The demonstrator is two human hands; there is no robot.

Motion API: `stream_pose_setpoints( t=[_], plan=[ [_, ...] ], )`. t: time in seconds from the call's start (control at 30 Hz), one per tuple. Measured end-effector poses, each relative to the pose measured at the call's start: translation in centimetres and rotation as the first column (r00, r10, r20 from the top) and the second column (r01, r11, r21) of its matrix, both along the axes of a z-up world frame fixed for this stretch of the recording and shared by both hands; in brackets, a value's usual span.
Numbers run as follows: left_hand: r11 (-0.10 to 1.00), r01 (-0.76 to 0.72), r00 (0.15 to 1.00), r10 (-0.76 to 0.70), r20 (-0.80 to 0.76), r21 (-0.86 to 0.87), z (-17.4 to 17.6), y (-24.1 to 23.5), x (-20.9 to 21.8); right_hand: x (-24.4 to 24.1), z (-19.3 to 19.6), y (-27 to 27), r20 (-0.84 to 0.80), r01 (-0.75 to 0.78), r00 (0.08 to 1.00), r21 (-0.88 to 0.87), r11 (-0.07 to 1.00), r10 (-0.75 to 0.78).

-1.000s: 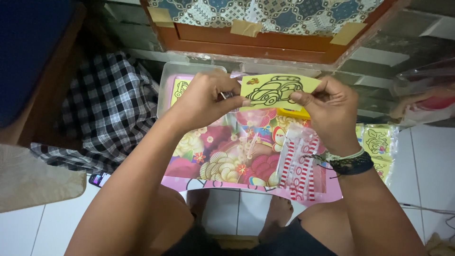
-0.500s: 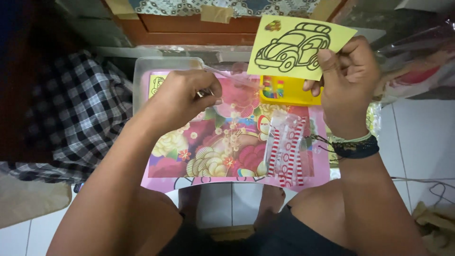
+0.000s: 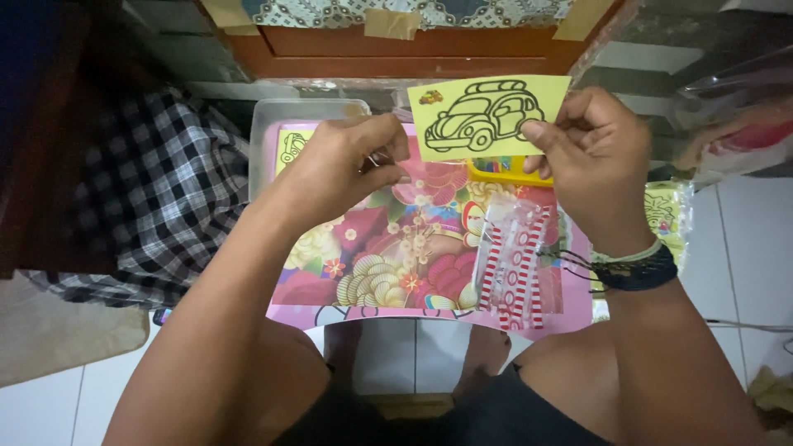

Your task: The person places small colorful toy parts into a small plastic bag, then seals it using the adhesive strip. They repeat this by placing a paper card and a set of toys into several bags one at a time.

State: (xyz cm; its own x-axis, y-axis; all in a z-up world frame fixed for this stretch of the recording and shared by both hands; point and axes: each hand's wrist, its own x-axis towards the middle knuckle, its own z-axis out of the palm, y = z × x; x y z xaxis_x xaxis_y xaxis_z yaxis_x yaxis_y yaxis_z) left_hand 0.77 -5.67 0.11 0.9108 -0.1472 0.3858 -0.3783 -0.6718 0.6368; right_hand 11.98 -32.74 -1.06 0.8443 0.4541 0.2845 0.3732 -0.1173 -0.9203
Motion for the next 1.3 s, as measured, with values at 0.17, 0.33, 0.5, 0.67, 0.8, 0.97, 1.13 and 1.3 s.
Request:
stream_pose_setpoints(
  t=[0.17, 0.33, 0.5, 0.67, 0.8, 0.97, 1.13, 1.3],
  plan=[
    [1.0, -0.004, 0.999, 0.002, -0.039, -0.031, 0.0, -0.1, -0.1, 0.3, -0.1, -0.6, 0.045, -0.032, 0.998, -0.045, 0.998, 0.034],
    [0.998, -0.063, 0.991, 0.059, -0.122, -0.028, -0.1, -0.3, 0.0, -0.1, 0.1, -0.2, 0.034, -0.044, 0.998, -0.054, 0.998, 0.046],
    [0.978, -0.123, 0.972, 0.084, -0.221, -0.168, 0.6, -0.2, -0.3, 0.2, 0.3, -0.4, 0.153, 0.007, 0.988, -0.246, 0.969, 0.031],
    [0.981, -0.108, 0.98, 0.078, -0.182, -0.164, 0.2, 0.0, -0.6, -0.5, 0.6, 0.3, 0.099, -0.043, 0.992, -0.296, 0.954, 0.076],
    [0.984, -0.147, 0.966, 0.122, -0.23, -0.098, 0.0, 0.0, -0.4, -0.8, 0.6, 0.9, 0.092, -0.059, 0.992, -0.309, 0.949, 0.092],
    [0.983, -0.143, 0.957, 0.108, -0.268, -0.113, -0.1, 0.2, -0.5, -0.9, 1.2, 0.8, 0.196, -0.037, 0.973, -0.398, 0.917, 0.124],
    [0.983, -0.103, 0.952, 0.053, -0.302, -0.153, -0.7, -0.3, -0.1, -1.1, 0.1, 1.8, 0.33, -0.087, 0.914, -0.412, 0.907, 0.238],
    [0.984, -0.07, 0.934, 0.006, -0.358, -0.166, -2.0, -0.9, 0.6, -1.5, -1.0, 2.8, 0.318, -0.187, 0.891, -0.394, 0.9, 0.324]
  ],
)
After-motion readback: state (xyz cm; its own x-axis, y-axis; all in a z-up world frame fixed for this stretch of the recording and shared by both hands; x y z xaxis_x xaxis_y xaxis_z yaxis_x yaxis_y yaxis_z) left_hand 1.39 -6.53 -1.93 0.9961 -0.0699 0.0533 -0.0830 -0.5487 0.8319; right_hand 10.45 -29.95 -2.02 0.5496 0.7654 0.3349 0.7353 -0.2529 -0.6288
